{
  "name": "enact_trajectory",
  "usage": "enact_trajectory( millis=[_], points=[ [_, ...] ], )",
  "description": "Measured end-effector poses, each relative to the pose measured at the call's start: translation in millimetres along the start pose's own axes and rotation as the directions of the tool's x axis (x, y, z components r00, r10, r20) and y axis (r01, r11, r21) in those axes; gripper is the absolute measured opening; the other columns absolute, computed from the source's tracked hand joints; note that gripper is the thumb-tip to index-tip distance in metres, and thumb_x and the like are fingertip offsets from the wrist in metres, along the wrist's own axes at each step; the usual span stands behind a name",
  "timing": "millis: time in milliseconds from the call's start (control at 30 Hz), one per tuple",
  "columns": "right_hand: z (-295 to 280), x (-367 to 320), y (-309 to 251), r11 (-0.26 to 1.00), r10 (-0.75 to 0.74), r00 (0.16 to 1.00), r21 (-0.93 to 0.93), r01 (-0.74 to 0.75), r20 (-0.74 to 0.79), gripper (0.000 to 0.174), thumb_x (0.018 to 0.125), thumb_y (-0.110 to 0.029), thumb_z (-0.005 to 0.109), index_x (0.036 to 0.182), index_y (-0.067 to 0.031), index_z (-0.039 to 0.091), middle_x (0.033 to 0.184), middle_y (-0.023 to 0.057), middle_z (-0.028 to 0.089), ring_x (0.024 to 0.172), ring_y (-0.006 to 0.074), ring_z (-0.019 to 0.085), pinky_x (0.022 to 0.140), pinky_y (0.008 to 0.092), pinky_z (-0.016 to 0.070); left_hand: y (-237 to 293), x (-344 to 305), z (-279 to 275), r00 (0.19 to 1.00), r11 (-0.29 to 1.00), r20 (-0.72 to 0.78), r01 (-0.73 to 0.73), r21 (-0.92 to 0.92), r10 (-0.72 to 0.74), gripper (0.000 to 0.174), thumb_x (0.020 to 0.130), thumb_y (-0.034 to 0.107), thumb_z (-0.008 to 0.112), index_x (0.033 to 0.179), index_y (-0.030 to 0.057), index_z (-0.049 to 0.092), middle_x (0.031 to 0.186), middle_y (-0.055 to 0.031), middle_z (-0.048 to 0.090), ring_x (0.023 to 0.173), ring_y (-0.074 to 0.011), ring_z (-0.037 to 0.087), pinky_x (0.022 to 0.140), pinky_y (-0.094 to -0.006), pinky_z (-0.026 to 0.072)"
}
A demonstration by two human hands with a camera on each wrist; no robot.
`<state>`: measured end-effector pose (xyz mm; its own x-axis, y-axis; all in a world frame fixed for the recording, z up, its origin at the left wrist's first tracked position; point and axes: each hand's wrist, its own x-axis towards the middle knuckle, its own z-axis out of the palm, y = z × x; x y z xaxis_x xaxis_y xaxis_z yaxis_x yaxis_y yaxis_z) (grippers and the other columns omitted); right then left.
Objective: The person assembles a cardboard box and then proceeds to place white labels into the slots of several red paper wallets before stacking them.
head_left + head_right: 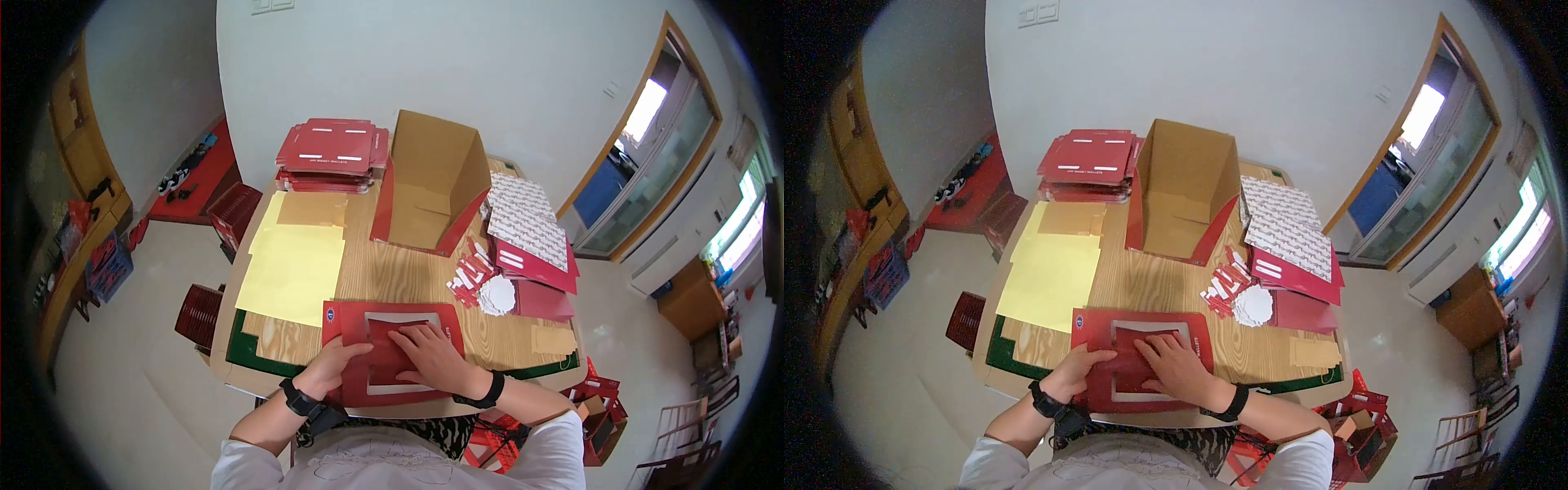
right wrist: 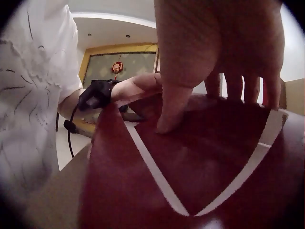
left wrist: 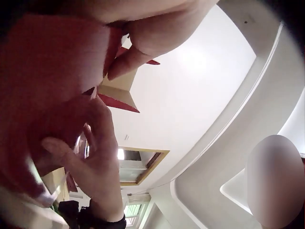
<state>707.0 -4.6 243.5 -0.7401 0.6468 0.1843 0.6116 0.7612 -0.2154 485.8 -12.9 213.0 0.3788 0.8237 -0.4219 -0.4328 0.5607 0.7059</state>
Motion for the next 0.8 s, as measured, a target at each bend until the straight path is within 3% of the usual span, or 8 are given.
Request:
enact_trajectory(
  millis=[100,200,300,400,433,533,633,800],
  points=[
    [1.1,3.9,1.9,0.999,0.032,0.999,-0.005,-0.032,0.032,0.066,0.071,-0.028,0.073,0.125,-0.0043,0.044,0.111,0.0149,0.051,0.101,0.0313,0.049,0.090,0.0402,0.0383,-6.1,2.1,-4.5,0.994,0.993,0.017,-0.109,0.044,0.108,0.037,0.087,0.002,0.056,0.123,0.0011,0.049,0.119,-0.0065,0.056,0.105,-0.0179,0.056,0.088,-0.0313,0.0469],
    [0.1,6.0,6.2,0.998,0.044,0.998,-0.050,-0.042,0.043,0.060,0.069,-0.025,0.073,0.120,-0.0053,0.046,0.103,0.0119,0.053,0.097,0.0298,0.050,0.089,0.0385,0.0387,-16.8,9.3,-19.0,0.864,0.817,0.012,-0.480,0.320,0.503,0.043,0.084,0.005,0.061,0.124,-0.0007,0.046,0.122,-0.0109,0.053,0.111,-0.0243,0.052,0.092,-0.0348,0.0443],
    [5.3,6.9,11.7,0.996,0.044,0.997,-0.084,-0.039,0.056,0.059,0.068,-0.025,0.074,0.118,-0.0062,0.047,0.099,0.0102,0.053,0.096,0.0284,0.050,0.089,0.0390,0.0382,23.6,-21.8,7.5,0.649,0.040,0.280,-0.432,0.901,0.708,0.051,0.077,0.011,0.069,0.121,-0.0020,0.047,0.120,-0.0171,0.051,0.114,-0.0322,0.048,0.097,-0.0396,0.0392],
    [14.9,12.8,9.4,0.991,0.018,0.998,-0.136,-0.011,0.052,0.061,0.066,-0.026,0.075,0.116,-0.0059,0.048,0.100,0.0107,0.054,0.098,0.0273,0.051,0.088,0.0412,0.0367,29.3,-16.8,12.2,0.732,-0.160,0.504,-0.490,0.857,0.457,0.056,0.074,0.015,0.071,0.122,-0.0001,0.048,0.122,-0.0212,0.049,0.122,-0.0351,0.041,0.102,-0.0443,0.0336],
    [19.5,15.3,8.2,0.988,0.016,0.998,-0.157,-0.006,0.062,0.061,0.065,-0.026,0.075,0.116,-0.0059,0.048,0.101,0.0105,0.054,0.099,0.0271,0.051,0.089,0.0416,0.0369,23.9,-10.8,12.7,0.704,-0.291,0.562,-0.481,0.827,0.434,0.053,0.073,0.021,0.071,0.117,-0.0005,0.051,0.115,-0.0185,0.052,0.115,-0.0340,0.046,0.102,-0.0457,0.0318],
    [25.7,18.0,6.5,0.981,0.020,0.996,-0.194,-0.002,0.090,0.062,0.066,-0.027,0.075,0.117,-0.0062,0.048,0.102,0.0101,0.054,0.101,0.0270,0.051,0.090,0.0423,0.0372,3.9,15.4,0.1,0.779,-0.416,0.554,-0.418,0.808,0.292,0.050,0.072,0.027,0.071,0.111,0.0000,0.055,0.106,-0.0160,0.056,0.107,-0.0319,0.050,0.101,-0.0441,0.0320],
    [22.6,14.0,9.1,0.983,0.065,0.990,-0.177,-0.042,0.124,0.061,0.067,-0.027,0.074,0.119,-0.0068,0.048,0.104,0.0102,0.053,0.102,0.0279,0.051,0.092,0.0419,0.0378,0.4,23.9,-3.6,0.855,-0.436,0.482,-0.366,0.822,0.192,0.048,0.071,0.026,0.071,0.110,0.0009,0.056,0.103,-0.0157,0.057,0.107,-0.0317,0.050,0.103,-0.0436,0.0309],
    [16.0,3.0,22.2,0.986,0.109,0.981,-0.144,-0.086,0.163,0.062,0.067,-0.027,0.074,0.119,-0.0066,0.048,0.103,0.0113,0.053,0.102,0.0291,0.052,0.089,0.0398,0.0406,0.1,26.6,-3.8,0.838,-0.400,0.501,-0.391,0.829,0.218,0.045,0.070,0.025,0.071,0.107,0.0017,0.058,0.100,-0.0154,0.057,0.103,-0.0316,0.050,0.100,-0.0420,0.0337]
  ],
)
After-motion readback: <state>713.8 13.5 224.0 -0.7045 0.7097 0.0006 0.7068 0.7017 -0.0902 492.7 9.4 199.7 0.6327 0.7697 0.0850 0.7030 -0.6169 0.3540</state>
